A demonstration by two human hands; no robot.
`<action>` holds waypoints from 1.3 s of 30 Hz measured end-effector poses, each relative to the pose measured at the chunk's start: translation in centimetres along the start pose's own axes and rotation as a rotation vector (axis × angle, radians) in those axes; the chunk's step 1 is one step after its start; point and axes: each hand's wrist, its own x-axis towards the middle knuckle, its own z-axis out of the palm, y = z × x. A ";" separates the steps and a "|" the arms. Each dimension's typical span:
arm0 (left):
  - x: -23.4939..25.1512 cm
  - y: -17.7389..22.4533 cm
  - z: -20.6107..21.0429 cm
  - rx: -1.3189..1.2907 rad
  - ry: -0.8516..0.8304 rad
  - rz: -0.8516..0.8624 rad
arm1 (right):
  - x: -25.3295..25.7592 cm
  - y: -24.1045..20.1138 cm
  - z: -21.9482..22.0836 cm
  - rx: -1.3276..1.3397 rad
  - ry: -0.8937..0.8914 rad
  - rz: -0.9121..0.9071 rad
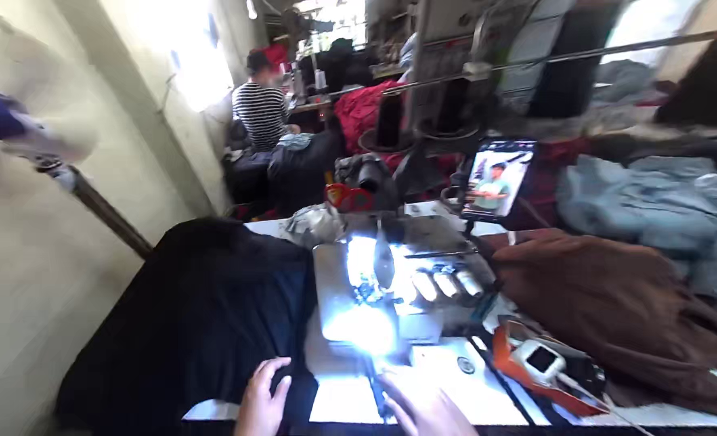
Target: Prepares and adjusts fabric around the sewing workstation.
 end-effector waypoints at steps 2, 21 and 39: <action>-1.6 0.0 -0.6 0.050 -0.008 0.026 | 0.1 0.0 0.1 -0.017 0.042 -0.009; -2.1 -0.4 -2.2 0.205 -0.304 0.183 | -0.3 0.6 0.0 0.048 0.052 -0.004; 0.9 1.3 -7.6 0.465 0.600 0.514 | 7.2 -13.5 -9.1 0.558 0.477 -0.465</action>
